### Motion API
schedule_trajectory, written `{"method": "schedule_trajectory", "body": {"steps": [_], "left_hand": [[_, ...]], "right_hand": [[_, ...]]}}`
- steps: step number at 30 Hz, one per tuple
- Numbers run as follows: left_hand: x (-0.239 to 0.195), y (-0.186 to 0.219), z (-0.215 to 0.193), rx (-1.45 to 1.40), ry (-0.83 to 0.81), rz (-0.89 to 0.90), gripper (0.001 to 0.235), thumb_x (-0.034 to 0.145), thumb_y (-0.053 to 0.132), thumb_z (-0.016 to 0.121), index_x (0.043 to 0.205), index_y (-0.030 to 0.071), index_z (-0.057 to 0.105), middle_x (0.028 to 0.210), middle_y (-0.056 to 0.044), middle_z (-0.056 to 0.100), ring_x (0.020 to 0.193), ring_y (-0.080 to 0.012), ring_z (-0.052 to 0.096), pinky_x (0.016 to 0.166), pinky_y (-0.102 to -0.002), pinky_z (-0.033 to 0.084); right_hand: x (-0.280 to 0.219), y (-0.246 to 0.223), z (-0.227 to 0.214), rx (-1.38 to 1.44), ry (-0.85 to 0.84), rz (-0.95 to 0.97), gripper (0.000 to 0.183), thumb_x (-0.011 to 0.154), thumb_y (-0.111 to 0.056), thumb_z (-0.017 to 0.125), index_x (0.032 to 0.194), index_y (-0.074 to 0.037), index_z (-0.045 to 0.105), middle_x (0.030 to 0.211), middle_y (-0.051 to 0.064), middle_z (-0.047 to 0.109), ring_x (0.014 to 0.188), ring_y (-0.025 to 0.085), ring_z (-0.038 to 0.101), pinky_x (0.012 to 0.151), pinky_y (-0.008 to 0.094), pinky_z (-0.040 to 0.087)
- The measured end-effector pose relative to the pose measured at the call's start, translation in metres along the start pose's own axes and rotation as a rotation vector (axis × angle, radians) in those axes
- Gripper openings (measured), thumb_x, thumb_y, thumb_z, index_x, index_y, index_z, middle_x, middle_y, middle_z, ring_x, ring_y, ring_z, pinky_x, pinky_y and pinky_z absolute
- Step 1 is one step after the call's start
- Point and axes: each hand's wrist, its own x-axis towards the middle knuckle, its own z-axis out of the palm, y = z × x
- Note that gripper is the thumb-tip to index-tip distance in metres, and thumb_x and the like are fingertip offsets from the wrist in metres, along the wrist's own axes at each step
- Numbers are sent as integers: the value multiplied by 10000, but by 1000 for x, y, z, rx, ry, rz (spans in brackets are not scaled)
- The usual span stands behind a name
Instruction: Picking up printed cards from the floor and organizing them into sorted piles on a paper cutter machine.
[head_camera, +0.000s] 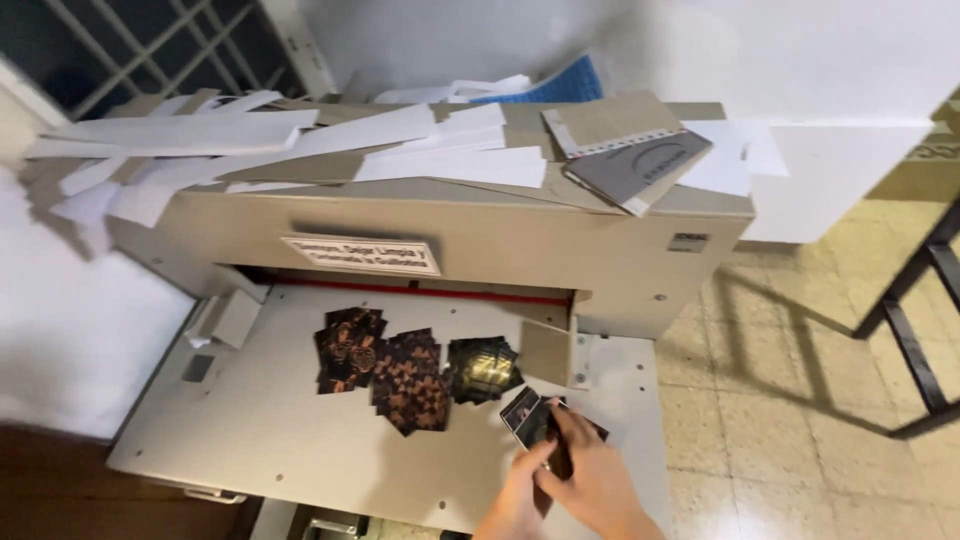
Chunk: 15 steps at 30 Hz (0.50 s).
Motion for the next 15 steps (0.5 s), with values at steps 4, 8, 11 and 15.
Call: {"method": "schedule_trajectory", "body": {"steps": [4, 8, 11, 15], "left_hand": [[-38, 56, 49, -127, 269, -369, 456, 932, 172, 558, 1362, 34, 623, 1267, -195, 668, 1140, -340, 624, 1011, -417, 481], [-40, 71, 15, -17, 411, -477, 416, 846, 223, 697, 1192, -5, 732, 989, -226, 743, 880, -347, 714, 802, -409, 574], [-27, 73, -47, 49, -175, -414, 568, 1111, 287, 481, 1600, 76, 282, 1668, -82, 332, 1524, -243, 289, 1245, -406, 285], [-87, 144, -16, 1109, -697, 535, 411, 1103, 335, 555, 1359, 19, 492, 1438, -238, 468, 1368, -377, 486, 1144, -525, 406]], "right_hand": [[-2, -65, -42, -194, -597, 153, 1179, 904, -610, 737, 1635, -187, -85, 1694, 60, -70, 1553, 364, -62, 1216, 580, 136], [-16, -53, -9, -1253, 276, -645, 2187, 214, -1738, 484, 1643, -147, 27, 1718, 294, -36, 1557, 448, -17, 1235, 611, -9], [-13, -56, 25, -621, -101, -562, 1410, 771, -947, 952, 1672, -240, 128, 1722, 162, 24, 1556, 389, 36, 1166, 633, 97], [9, -83, 37, -247, -369, -308, 1087, 866, -778, 786, 1626, -224, 241, 1429, 106, 412, 1351, 360, 423, 1204, 611, 145]]}}
